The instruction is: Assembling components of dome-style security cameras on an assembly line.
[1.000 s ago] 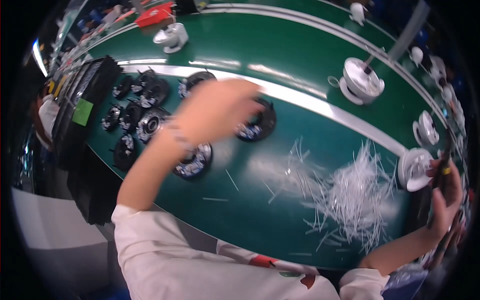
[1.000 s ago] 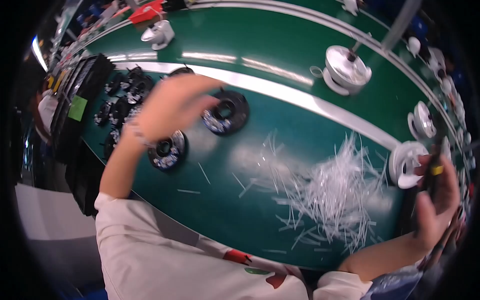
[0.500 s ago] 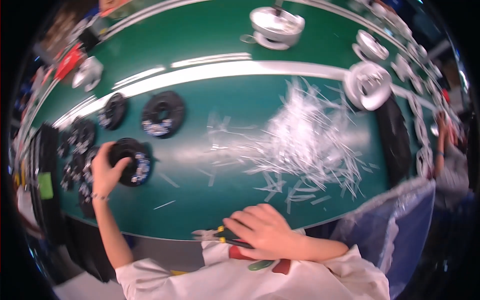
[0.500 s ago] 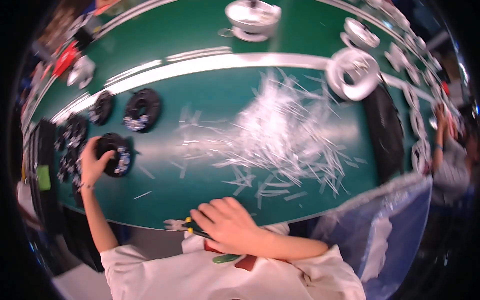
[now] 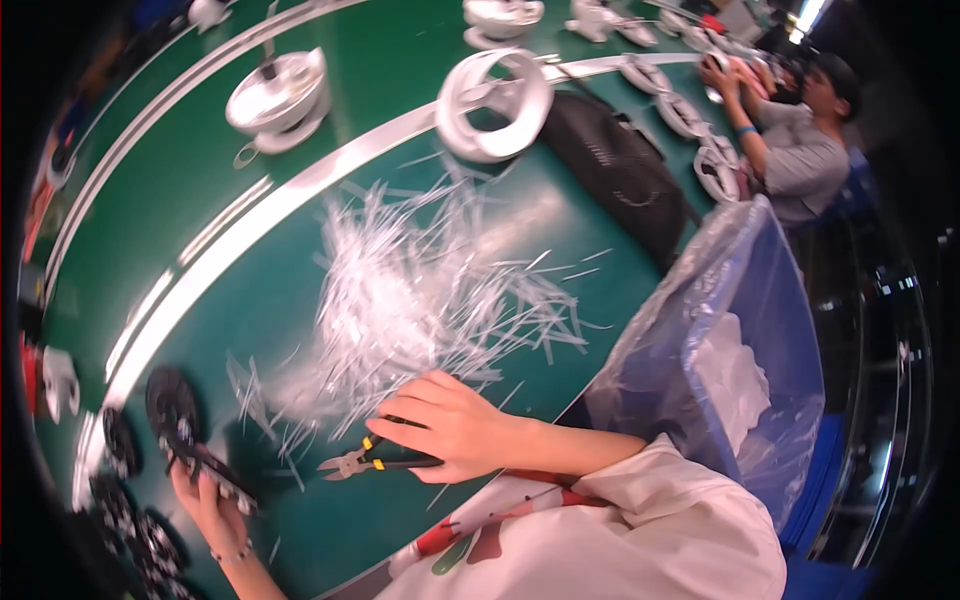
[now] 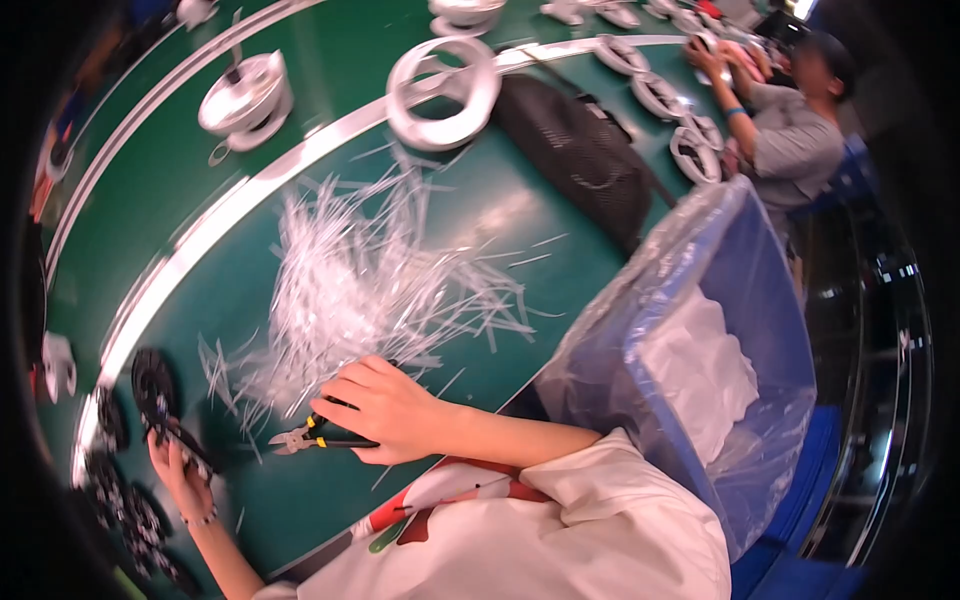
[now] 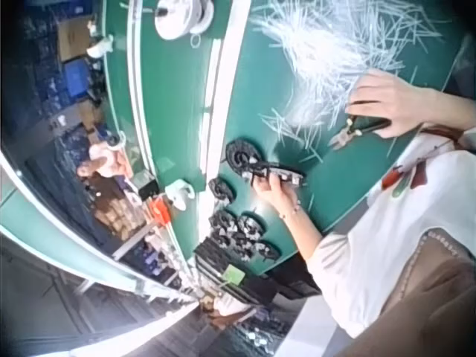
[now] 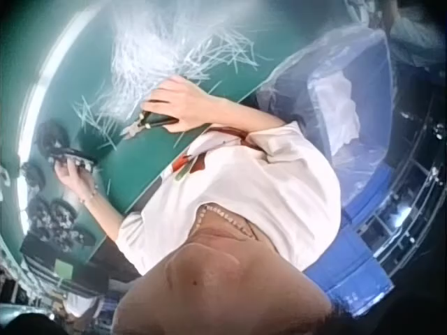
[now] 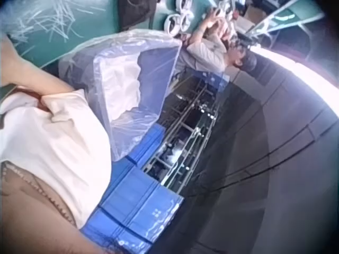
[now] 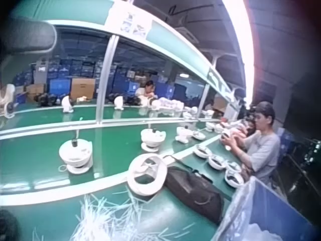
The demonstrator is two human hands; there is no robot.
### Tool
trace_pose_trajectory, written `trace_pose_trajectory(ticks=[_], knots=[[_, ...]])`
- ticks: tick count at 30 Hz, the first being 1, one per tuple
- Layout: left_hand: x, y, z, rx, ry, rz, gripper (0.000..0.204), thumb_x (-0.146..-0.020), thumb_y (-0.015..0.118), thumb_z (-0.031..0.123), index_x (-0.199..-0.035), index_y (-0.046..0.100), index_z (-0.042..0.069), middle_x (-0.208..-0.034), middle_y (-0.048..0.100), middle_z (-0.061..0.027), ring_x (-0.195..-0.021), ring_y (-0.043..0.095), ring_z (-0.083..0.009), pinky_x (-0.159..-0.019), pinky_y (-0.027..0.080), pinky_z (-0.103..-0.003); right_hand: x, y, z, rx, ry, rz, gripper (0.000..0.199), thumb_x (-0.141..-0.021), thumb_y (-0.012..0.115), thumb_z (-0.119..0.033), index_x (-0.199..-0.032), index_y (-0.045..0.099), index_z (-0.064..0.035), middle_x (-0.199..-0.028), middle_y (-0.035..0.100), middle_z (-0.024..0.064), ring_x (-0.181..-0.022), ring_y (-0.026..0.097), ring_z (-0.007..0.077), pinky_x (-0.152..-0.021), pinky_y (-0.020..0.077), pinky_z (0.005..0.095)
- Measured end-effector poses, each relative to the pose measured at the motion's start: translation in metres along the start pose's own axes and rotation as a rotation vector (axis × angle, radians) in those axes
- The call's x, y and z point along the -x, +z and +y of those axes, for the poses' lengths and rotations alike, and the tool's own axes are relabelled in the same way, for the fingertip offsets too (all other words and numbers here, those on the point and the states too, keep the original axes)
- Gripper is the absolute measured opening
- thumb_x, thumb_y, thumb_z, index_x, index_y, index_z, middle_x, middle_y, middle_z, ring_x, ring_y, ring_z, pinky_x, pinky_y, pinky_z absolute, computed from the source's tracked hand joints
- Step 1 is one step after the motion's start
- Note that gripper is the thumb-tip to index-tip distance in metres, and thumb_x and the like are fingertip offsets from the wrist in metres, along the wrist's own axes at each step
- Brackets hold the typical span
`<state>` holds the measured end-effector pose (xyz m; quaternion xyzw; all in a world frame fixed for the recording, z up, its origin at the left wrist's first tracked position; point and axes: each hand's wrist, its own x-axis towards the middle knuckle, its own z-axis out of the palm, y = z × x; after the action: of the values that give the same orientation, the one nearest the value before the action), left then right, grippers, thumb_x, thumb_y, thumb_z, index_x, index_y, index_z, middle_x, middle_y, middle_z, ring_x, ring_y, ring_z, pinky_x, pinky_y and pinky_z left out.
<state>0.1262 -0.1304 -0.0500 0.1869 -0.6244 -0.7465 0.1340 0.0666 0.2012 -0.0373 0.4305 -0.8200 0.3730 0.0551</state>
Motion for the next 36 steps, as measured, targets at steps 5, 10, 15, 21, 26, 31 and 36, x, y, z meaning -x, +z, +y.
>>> trace_pose_trajectory(ticks=[5, 10, 15, 21, 26, 31, 36], knots=[[-0.011, 0.024, -0.004, 0.029, -0.015, -0.172, 0.051, -0.078, 0.057, 0.014, -0.121, 0.032, 0.003, -0.105, 0.049, -0.0096, -0.071, 0.053, -0.0122, -0.058, 0.047, -0.023, -0.003, -0.007, 0.000, 0.052, -0.039, -0.060, 0.062, -0.052, 0.066, -0.023, -0.107, 0.048, -0.0002, -0.100, 0.048, 0.0113, -0.089, 0.047, 0.0258, -0.075, 0.0351, 0.0369], [-0.023, 0.026, -0.024, 0.177, -0.054, -0.133, 0.041, -0.082, 0.052, 0.017, -0.117, 0.035, 0.006, -0.103, 0.050, -0.0102, -0.063, 0.051, -0.0081, -0.052, 0.048, -0.020, -0.001, 0.012, -0.012, -0.032, 0.000, -0.047, 0.067, -0.050, 0.067, -0.024, -0.109, 0.046, 0.0007, -0.105, 0.047, 0.0142, -0.093, 0.046, 0.0272, -0.083, 0.0333, 0.0417], [-0.027, 0.019, -0.026, 0.146, -0.082, -0.191, 0.040, -0.084, 0.049, 0.013, -0.120, 0.032, 0.007, -0.103, 0.049, -0.0114, -0.067, 0.053, -0.0121, -0.056, 0.048, -0.022, -0.009, 0.004, -0.017, 0.036, 0.021, -0.060, 0.057, -0.059, 0.068, -0.031, -0.105, 0.051, -0.0022, -0.112, 0.046, 0.0135, -0.108, 0.041, 0.0289, -0.094, 0.0256, 0.0502], [-0.027, 0.023, -0.018, 0.278, -0.083, -0.267, 0.037, -0.084, 0.047, 0.013, -0.119, 0.037, 0.003, -0.099, 0.051, -0.0087, -0.089, 0.050, -0.0154, -0.077, 0.040, -0.026, -0.059, -0.099, 0.034, 0.405, 0.061, 0.585, 0.025, -0.059, 0.071, -0.014, -0.080, 0.060, -0.0054, -0.081, 0.059, 0.0087, -0.078, 0.056, 0.0248, -0.073, 0.0427, 0.0365], [-0.023, 0.043, -0.007, 0.353, -0.143, -0.291, 0.051, -0.077, 0.049, 0.012, -0.124, 0.031, 0.000, -0.116, 0.043, -0.0095, -0.103, 0.045, -0.0207, -0.090, 0.035, -0.033, -0.075, -0.159, 0.118, 0.751, 0.644, 0.436, 0.129, -0.037, 0.083, -0.030, -0.135, 0.001, -0.0093, -0.138, -0.007, 0.0206, -0.127, -0.004, 0.0434, -0.095, 0.0143, 0.0607], [-0.023, 0.039, 0.001, 0.352, -0.152, -0.343, 0.057, -0.077, 0.046, 0.007, -0.130, 0.025, 0.003, -0.125, 0.038, -0.0093, -0.113, 0.039, -0.0219, -0.094, 0.033, -0.036, -0.098, -0.151, 0.157, 0.600, 0.488, 0.282, 0.128, -0.038, 0.082, -0.029, -0.135, 0.001, -0.0095, -0.141, 0.000, 0.0157, -0.129, 0.002, 0.0384, -0.098, 0.0141, 0.0567], [-0.027, 0.059, 0.001, 0.379, -0.117, -0.314, 0.055, -0.078, 0.049, 0.004, -0.128, 0.027, 0.004, -0.124, 0.038, -0.0108, -0.114, 0.039, -0.0229, -0.094, 0.034, -0.039, -0.091, -0.162, 0.136, 0.753, 0.311, 0.476, 0.099, -0.044, 0.078, -0.028, -0.126, 0.030, 0.0021, -0.125, 0.037, 0.0180, -0.115, 0.036, 0.0304, -0.097, 0.0278, 0.0373]])
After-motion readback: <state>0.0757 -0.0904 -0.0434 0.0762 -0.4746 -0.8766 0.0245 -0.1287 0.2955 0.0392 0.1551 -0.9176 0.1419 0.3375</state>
